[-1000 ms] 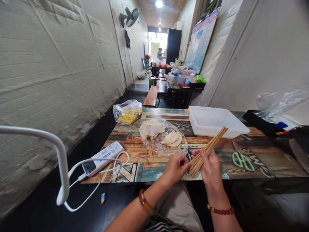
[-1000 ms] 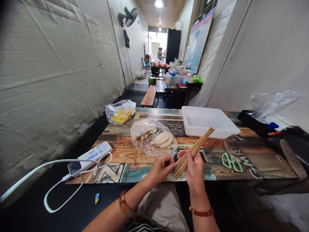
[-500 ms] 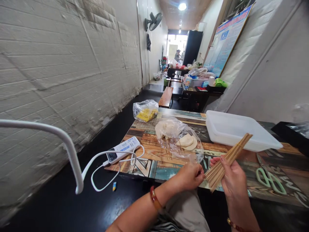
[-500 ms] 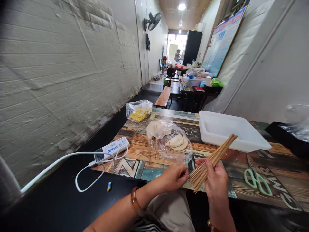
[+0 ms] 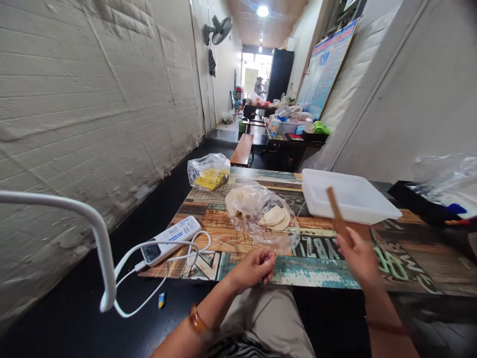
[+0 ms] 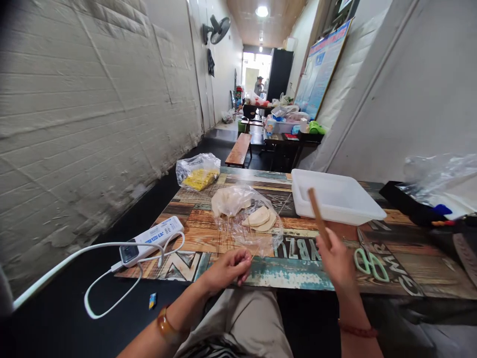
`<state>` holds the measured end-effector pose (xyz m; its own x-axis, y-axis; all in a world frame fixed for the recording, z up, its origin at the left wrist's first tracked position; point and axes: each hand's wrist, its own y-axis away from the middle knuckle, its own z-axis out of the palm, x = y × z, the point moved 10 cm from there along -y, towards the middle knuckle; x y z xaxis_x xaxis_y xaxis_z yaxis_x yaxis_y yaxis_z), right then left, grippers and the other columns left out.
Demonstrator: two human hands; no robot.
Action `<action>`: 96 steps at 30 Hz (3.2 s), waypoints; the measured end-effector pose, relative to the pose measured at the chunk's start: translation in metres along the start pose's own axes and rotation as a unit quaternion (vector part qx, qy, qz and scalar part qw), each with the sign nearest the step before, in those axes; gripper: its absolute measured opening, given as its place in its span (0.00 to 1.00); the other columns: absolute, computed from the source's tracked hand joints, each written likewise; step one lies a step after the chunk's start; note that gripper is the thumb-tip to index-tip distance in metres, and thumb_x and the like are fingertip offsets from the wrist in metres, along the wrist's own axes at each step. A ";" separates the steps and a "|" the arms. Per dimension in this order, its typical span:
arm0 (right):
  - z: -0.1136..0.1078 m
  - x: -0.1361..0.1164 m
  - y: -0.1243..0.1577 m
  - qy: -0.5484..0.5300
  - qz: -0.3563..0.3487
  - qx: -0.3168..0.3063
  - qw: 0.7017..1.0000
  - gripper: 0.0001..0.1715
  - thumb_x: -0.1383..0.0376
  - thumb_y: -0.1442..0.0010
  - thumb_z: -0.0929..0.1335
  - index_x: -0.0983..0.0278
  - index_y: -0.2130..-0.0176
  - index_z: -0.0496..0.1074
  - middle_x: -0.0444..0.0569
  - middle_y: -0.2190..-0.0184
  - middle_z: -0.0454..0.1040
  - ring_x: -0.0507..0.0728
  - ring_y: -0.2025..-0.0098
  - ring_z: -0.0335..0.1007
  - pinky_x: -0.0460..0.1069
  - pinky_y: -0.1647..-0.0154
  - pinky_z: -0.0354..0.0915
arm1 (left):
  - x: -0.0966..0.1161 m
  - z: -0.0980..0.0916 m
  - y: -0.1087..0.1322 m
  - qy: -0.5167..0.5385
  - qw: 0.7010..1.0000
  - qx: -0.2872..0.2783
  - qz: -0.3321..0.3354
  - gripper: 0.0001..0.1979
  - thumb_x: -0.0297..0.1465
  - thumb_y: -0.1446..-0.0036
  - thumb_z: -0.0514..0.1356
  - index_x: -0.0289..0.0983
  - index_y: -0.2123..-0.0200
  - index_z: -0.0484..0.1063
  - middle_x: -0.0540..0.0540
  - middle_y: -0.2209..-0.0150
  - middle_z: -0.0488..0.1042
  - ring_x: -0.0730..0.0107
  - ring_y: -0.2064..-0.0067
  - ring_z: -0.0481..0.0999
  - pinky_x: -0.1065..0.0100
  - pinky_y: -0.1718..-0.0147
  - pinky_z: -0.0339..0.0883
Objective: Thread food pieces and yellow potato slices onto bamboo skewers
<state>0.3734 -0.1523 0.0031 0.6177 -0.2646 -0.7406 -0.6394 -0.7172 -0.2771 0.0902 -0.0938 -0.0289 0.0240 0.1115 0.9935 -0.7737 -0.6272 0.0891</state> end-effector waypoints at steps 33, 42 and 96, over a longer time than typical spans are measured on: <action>0.051 -0.097 0.088 -0.062 -0.264 -0.164 0.948 0.15 0.63 0.36 0.62 0.56 0.54 0.76 0.48 0.63 0.77 0.57 0.60 0.73 0.52 0.59 0.67 | 0.072 -0.017 -0.030 -0.283 0.945 0.105 0.123 0.12 0.34 0.43 0.53 0.34 0.75 0.67 0.51 0.77 0.65 0.76 0.74 0.62 0.73 0.74 0.54; 0.121 -0.037 0.062 -0.291 0.083 -0.236 0.924 0.22 0.50 0.45 0.66 0.63 0.59 0.74 0.42 0.78 0.71 0.51 0.83 0.66 0.45 0.87 0.59 | 0.071 -0.056 -0.096 -0.484 0.858 0.148 0.092 0.11 0.29 0.42 0.51 0.34 0.63 0.73 0.42 0.63 0.75 0.66 0.63 0.72 0.67 0.62 0.63; 0.107 -0.026 0.070 -0.295 0.094 -0.102 0.946 0.18 0.52 0.47 0.68 0.64 0.64 0.76 0.43 0.81 0.67 0.50 0.81 0.57 0.45 0.83 0.55 | 0.018 -0.057 -0.110 0.167 0.981 0.099 0.028 0.24 0.30 0.61 0.69 0.33 0.57 0.71 0.45 0.64 0.77 0.71 0.68 0.74 0.74 0.71 0.66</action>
<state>0.2630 -0.1264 -0.0626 0.1012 -0.0379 -0.9941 -0.5737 -0.8186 -0.0272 0.1396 0.0207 -0.0249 -0.2499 0.2986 0.9211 -0.6292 -0.7731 0.0799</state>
